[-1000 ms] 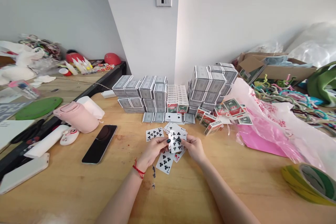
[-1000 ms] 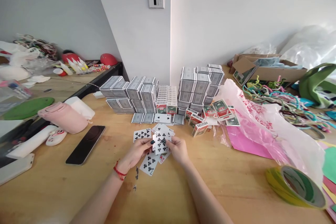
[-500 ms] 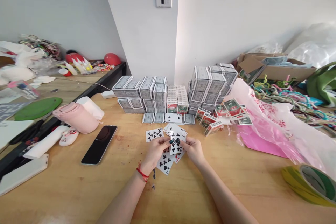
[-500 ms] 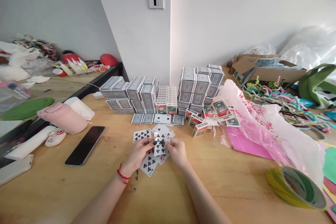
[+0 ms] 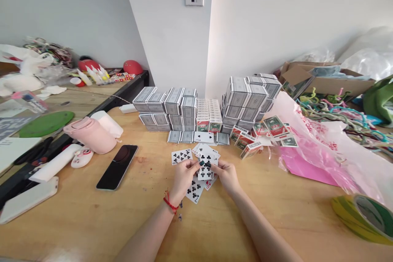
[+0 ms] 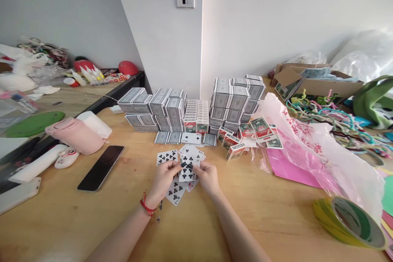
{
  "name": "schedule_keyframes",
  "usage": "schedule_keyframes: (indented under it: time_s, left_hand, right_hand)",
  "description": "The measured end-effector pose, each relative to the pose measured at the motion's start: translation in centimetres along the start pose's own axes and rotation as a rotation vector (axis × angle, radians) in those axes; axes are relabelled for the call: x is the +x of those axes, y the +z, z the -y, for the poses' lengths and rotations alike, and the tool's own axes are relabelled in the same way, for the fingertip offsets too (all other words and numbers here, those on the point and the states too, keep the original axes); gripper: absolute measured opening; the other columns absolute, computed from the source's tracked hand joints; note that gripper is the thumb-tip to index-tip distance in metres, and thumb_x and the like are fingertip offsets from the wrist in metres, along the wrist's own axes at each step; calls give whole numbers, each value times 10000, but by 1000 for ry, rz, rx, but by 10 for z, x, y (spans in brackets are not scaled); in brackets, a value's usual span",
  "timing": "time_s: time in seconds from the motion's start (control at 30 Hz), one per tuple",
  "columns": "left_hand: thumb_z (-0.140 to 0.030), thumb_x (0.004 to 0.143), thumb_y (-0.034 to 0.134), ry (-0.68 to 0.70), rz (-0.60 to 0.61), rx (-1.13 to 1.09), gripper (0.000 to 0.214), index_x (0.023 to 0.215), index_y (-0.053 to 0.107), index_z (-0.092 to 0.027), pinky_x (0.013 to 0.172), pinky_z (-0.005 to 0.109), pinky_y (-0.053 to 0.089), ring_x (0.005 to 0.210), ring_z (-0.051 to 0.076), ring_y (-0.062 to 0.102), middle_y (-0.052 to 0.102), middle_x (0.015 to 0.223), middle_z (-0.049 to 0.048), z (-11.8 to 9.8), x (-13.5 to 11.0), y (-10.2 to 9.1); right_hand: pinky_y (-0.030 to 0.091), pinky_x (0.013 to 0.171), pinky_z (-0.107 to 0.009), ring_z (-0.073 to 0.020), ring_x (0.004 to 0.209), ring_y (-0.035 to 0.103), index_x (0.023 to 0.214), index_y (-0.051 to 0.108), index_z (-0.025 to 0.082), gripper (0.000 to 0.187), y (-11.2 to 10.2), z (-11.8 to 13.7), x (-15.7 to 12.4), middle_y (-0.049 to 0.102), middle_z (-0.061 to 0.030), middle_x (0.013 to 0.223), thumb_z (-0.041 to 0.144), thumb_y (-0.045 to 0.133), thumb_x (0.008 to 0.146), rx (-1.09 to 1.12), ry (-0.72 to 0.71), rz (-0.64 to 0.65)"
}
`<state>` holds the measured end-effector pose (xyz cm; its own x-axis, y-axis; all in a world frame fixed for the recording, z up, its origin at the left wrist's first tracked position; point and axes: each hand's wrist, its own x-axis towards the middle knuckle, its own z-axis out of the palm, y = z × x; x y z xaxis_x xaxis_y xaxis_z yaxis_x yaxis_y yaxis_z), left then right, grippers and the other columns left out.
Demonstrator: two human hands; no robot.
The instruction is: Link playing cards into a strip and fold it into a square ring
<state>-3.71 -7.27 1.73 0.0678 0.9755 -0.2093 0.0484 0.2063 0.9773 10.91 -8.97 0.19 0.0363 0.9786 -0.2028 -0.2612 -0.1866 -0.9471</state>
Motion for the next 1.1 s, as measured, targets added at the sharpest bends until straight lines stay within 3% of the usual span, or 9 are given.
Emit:
schedule_keyframes:
  time_s: [0.27, 0.47, 0.8, 1.1]
  left_hand:
    - [-401, 721, 541, 204, -72, 187, 281, 584, 456, -170, 494, 214, 286, 499, 91, 349, 376, 511, -51, 2, -3, 3]
    - [-329, 813, 398, 367, -85, 318, 216, 640, 389, -199, 539, 230, 285, 546, 117, 379, 406, 588, -28, 1, -8, 5]
    - [-415, 813, 397, 319, -92, 436, 370, 517, 400, -193, 492, 262, 158, 436, 108, 307, 379, 444, -18, 8, -5, 4]
    - [-316, 825, 385, 433, -78, 444, 318, 533, 371, -191, 512, 248, 222, 489, 111, 348, 393, 493, -16, 4, -4, 2]
  right_hand:
    - [482, 483, -299, -184, 507, 595, 744, 618, 145, 357, 3, -2, 0, 667, -42, 641, 424, 732, 552, 63, 27, 54]
    - [476, 498, -284, -168, 506, 588, 764, 616, 146, 352, 6, -8, 0, 664, -30, 637, 402, 733, 553, 63, 29, 76]
    - [478, 470, -300, -194, 505, 592, 719, 599, 157, 365, 7, -7, -2, 657, -35, 616, 432, 738, 524, 13, 34, 60]
    - [454, 435, -270, -156, 454, 551, 728, 595, 162, 313, 10, -8, -2, 620, -7, 558, 425, 695, 592, -29, 20, 45]
